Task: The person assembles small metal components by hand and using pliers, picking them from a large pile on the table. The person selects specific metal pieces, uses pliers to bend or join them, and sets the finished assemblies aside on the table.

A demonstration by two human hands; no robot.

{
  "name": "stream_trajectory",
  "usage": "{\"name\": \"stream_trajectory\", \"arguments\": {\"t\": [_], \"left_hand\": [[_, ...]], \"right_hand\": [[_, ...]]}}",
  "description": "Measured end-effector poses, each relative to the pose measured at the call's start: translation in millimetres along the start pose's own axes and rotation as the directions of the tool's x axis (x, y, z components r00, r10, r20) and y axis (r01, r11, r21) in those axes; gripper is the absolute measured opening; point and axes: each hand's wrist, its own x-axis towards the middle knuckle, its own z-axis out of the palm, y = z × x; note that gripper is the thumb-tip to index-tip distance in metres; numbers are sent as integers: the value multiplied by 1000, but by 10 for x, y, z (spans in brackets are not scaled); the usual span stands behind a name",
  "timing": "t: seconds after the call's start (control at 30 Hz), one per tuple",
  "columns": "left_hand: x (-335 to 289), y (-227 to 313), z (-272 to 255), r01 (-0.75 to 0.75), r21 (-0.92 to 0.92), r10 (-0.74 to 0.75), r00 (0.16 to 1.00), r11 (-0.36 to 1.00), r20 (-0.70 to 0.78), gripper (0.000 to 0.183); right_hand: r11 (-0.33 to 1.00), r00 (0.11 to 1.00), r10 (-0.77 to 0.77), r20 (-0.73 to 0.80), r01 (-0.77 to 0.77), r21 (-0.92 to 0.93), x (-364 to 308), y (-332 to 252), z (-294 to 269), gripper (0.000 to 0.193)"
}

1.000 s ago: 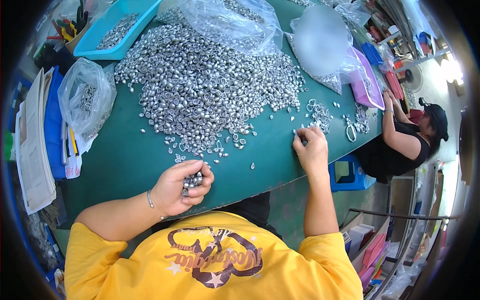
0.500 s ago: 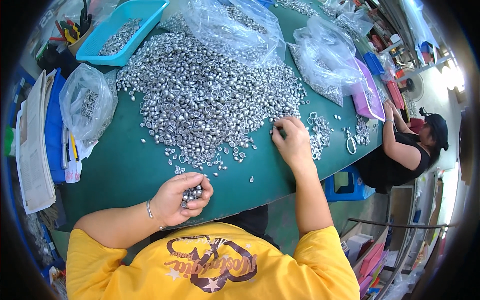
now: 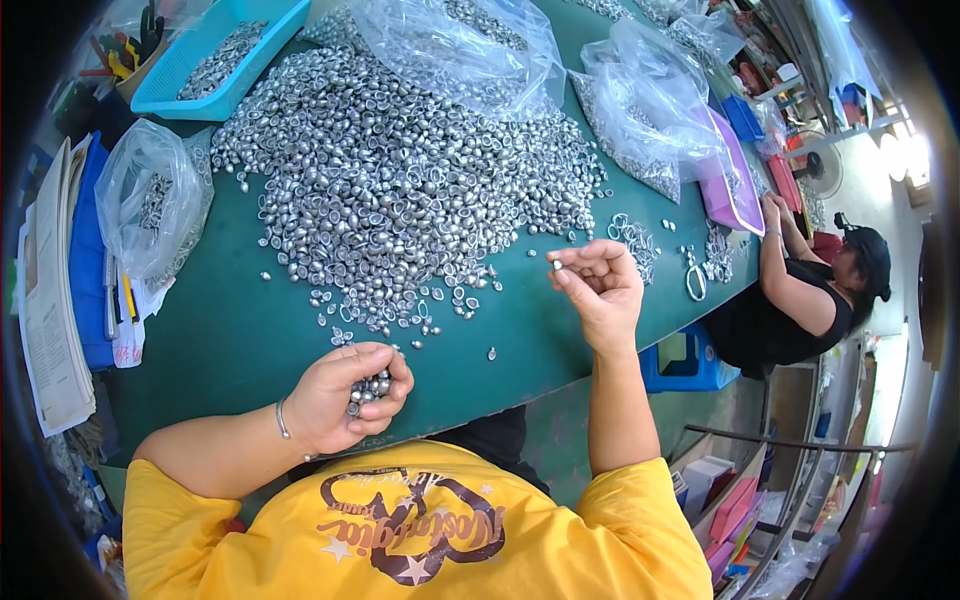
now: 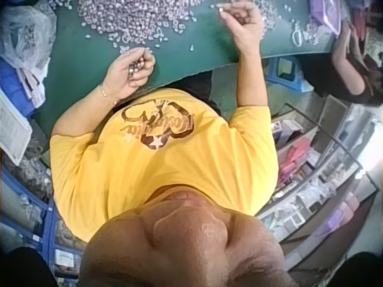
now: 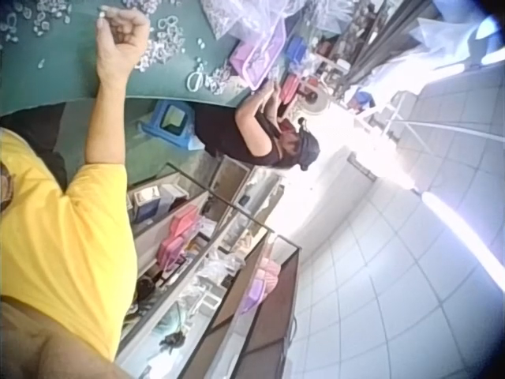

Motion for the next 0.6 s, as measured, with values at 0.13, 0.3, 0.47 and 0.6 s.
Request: {"name": "stream_trajectory", "arguments": {"t": [0.13, 0.3, 0.47, 0.6], "left_hand": [[-14, 13, -47, 9, 5, -9, 1000, 1000, 25, 22], [-62, -3, -66, -2, -41, 3, 1000, 999, 27, 16], [6, -38, -69, -2, -90, 12, 994, 996, 109, 18], [-23, -2, -139, -44, -129, 62, 988, 991, 138, 16]], "right_hand": [[997, 999, -40, -5, 39, -62, 32, -11, 149, 24], [996, 982, 85, 170, -78, -45, 186, -82, 631, 14], [847, 699, 529, 481, -403, -346, 728, -392, 1419, 16], [940, 879, 174, 444, -283, 191, 1315, -654, 2184, 33]]}}
